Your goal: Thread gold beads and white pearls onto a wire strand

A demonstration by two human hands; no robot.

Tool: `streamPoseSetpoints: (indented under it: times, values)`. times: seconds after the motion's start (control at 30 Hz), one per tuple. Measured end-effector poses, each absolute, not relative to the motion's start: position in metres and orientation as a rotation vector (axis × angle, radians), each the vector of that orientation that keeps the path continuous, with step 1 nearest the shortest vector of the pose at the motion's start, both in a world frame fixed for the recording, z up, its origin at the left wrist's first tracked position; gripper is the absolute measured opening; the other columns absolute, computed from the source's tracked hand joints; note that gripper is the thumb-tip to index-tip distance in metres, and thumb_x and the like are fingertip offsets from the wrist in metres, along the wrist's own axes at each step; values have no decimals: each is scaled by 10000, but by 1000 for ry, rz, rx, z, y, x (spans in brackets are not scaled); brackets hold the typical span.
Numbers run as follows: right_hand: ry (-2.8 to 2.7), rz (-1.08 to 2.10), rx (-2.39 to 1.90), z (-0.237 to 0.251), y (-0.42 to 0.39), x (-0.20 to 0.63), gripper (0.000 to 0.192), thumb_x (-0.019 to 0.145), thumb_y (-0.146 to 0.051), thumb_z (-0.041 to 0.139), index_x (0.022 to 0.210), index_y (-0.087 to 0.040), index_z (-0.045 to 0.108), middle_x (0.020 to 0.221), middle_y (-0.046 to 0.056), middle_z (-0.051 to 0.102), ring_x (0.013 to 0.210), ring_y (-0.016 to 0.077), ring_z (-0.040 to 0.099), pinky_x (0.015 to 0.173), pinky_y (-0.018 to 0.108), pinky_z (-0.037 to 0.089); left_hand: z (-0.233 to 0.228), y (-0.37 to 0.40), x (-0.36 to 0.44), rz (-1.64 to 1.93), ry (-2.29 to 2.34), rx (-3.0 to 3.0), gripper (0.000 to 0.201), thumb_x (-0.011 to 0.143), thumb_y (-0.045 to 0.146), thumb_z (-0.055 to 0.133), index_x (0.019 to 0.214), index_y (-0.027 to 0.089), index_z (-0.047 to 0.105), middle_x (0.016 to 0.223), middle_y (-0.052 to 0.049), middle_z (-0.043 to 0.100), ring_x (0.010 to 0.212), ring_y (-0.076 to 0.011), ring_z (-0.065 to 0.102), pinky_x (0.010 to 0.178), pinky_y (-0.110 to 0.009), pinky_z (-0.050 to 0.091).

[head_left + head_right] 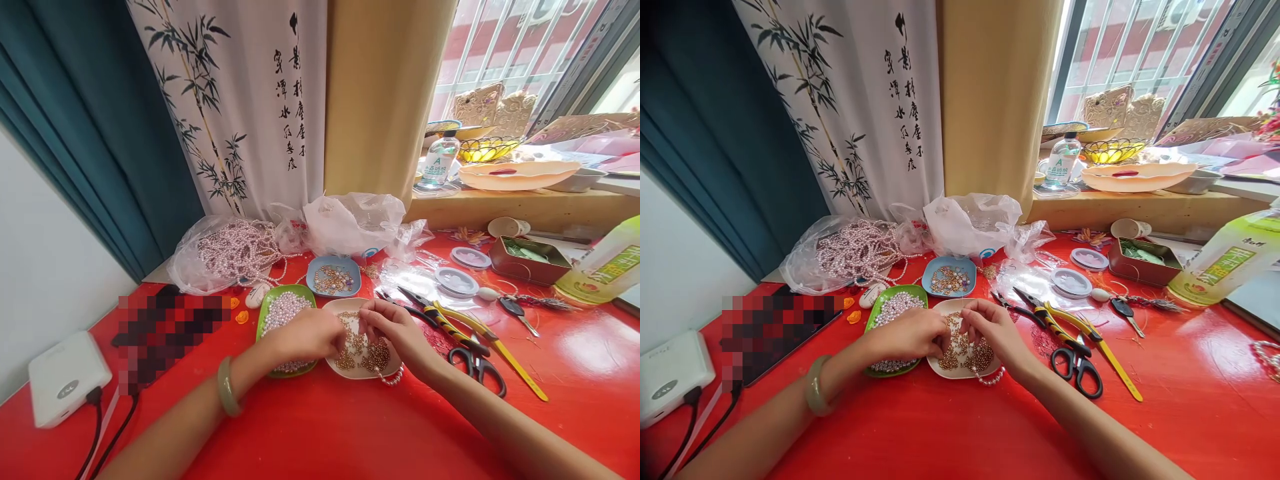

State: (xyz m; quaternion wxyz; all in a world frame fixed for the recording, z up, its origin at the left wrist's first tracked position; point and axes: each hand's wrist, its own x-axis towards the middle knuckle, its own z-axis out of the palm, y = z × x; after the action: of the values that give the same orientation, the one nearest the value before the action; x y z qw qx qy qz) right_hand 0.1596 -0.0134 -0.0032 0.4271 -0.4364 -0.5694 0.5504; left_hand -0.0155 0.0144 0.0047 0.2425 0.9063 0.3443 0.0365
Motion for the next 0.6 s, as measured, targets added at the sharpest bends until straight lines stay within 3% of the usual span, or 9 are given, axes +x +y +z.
streamPoseSetpoints:
  times: [0.23,0.43,0.6]
  values:
    - [-1435,1368,-1092,-2,-14,159,188,738,-328,486,647,-164,485,531,-28,490,463,75,410,462,211,314,4,18,-16,240,950,2355,87,631,195,544,644,191,629,668,-3,624,630,-135,528,566,-221,328]
    - [-1466,1387,-1108,3,-19,157,192,725,-316,488,613,-161,496,543,-17,523,453,73,417,471,215,320,-1,28,-12,576,1044,1883,181,651,286,556,720,133,625,681,-36,626,611,-131,532,559,-228,378]
    - [-1467,1412,-1111,8,-24,153,130,674,-217,464,552,-172,463,493,-28,512,424,72,399,447,209,302,-2,32,-10,646,905,1534,181,611,257,613,710,106,632,639,-42,620,571,-99,521,573,-220,398]
